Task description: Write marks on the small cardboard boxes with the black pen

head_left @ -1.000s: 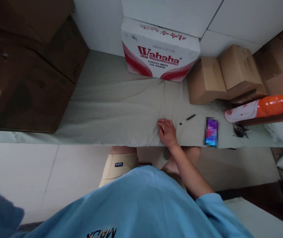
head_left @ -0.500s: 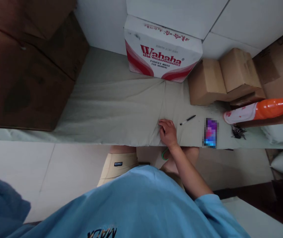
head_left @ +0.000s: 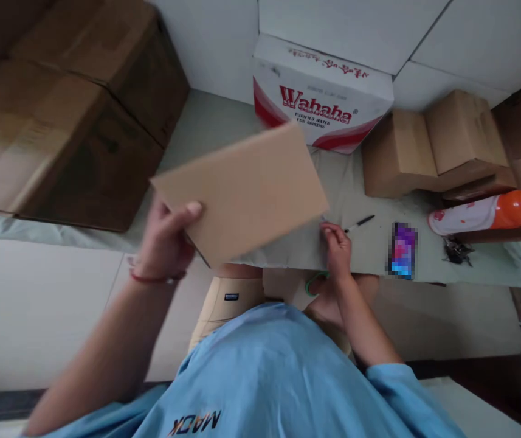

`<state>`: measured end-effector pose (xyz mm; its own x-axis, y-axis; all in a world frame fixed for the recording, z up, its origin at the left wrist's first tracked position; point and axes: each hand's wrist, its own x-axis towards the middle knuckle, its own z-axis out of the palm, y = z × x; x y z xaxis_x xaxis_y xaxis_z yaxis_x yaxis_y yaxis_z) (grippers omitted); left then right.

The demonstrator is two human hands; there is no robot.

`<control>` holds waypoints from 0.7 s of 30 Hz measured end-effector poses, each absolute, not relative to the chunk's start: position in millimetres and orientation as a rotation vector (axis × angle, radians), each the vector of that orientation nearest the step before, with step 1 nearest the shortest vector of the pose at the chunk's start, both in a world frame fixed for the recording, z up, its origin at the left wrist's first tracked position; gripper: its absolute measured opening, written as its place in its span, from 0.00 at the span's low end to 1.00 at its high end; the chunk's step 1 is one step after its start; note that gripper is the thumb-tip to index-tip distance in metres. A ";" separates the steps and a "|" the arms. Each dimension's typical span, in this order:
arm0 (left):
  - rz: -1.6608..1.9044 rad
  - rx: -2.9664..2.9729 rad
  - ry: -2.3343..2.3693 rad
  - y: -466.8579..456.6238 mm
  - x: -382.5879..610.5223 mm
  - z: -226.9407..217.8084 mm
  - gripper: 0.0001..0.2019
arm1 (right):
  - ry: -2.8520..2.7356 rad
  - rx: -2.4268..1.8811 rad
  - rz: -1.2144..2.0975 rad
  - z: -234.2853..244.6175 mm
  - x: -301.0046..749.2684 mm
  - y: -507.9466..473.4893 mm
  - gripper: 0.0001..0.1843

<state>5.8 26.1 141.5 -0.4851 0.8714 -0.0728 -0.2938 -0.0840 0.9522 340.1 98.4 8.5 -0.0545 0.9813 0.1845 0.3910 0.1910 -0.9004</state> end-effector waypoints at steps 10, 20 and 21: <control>1.147 0.559 1.237 -15.3 81.5 91.9 0.52 | -0.627 -1.288 1.490 37.4 378.2 10.2 0.32; 1.099 0.722 1.197 -28.8 92.9 118.5 0.49 | -0.546 -1.124 1.509 36.1 405.6 15.4 0.20; 1.100 0.749 1.222 -31.4 95.3 118.4 0.51 | -0.560 -1.116 1.532 35.8 407.2 16.9 0.20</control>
